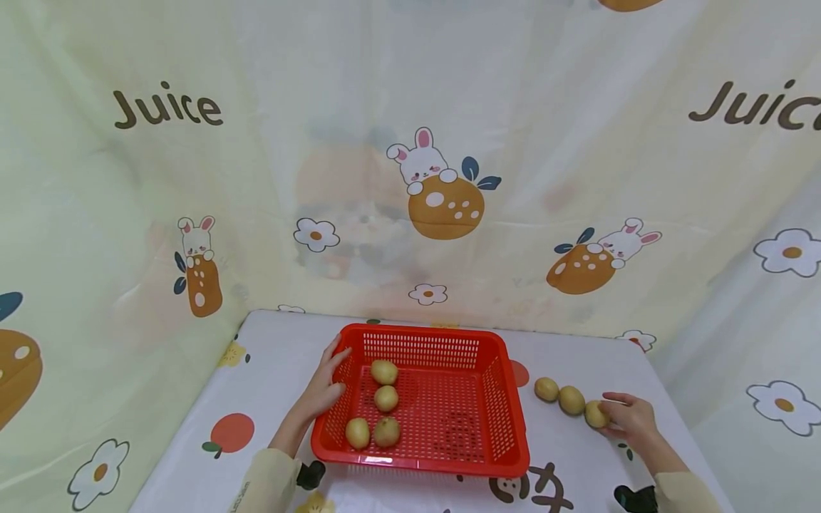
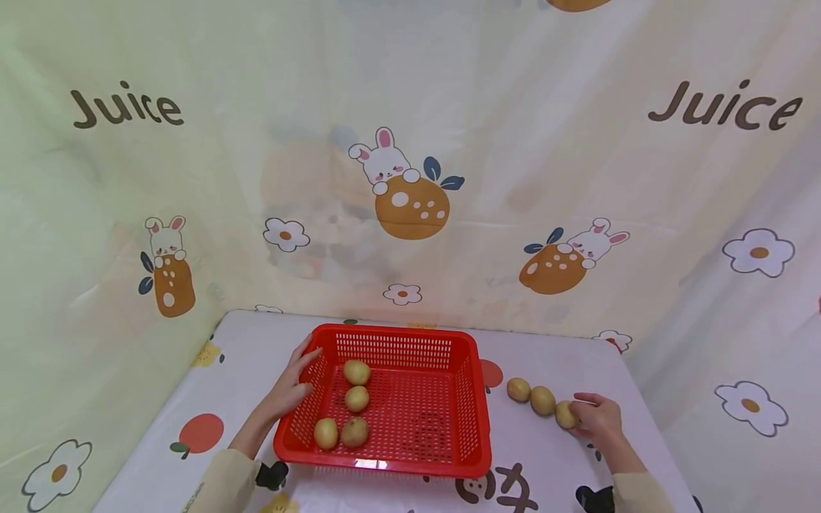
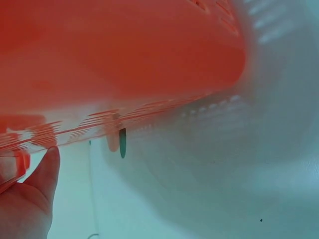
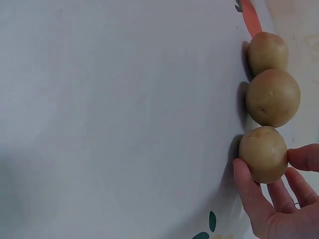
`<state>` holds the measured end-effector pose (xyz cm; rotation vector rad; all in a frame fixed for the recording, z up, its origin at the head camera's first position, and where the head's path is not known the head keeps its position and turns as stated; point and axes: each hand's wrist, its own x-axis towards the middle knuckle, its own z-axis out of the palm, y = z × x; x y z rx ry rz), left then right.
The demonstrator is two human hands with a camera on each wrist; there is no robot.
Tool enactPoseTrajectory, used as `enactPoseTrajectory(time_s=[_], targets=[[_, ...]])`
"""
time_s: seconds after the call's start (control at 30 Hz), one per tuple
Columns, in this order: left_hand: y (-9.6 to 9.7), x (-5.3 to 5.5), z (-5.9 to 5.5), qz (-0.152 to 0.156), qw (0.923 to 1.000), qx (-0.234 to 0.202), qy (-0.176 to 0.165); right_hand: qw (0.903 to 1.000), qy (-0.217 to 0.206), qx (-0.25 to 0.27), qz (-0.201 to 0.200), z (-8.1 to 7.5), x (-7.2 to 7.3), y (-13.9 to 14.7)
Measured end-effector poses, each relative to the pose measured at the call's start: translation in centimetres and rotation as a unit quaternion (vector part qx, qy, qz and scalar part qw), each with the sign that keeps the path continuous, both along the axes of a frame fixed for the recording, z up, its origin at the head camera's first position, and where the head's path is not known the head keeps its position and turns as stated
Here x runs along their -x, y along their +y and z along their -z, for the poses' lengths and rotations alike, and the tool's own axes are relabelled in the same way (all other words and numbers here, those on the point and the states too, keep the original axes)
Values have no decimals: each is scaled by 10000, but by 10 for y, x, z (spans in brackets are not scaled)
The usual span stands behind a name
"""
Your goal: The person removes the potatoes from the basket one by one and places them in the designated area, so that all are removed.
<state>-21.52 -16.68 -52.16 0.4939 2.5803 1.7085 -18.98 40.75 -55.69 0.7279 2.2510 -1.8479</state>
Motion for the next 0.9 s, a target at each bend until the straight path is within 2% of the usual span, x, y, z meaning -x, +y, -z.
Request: enactPoseTrajectory(time_s=[0.13,0.23,0.37,0.53,0.67,0.77,0.9], targets=[[-3,9,19,-39,9999,103,68,9998,-74,-155,-111,-2,1,1],[-5,13,24,-26,9999,102,49,9980,-91,-404,-472,-8,2,4],[-5,15,25,18,10000,14,-36,9870,-204,-992,-1248,-22,3,8],[-5,14,25,19,9999,-13,-125,9640,-298,-1729,-1996,-42,6,8],[-4,9,15,42,9998,-80,-184,9523,-51,-2051,-2260,-63,11,1],[-3,9,15,38,9999,-38,-160,9496,164,-2078,-2341,-78,14,-10],[-6,13,25,18,10000,36,-58,9511,428,-1875,-2417,-94,18,-30]])
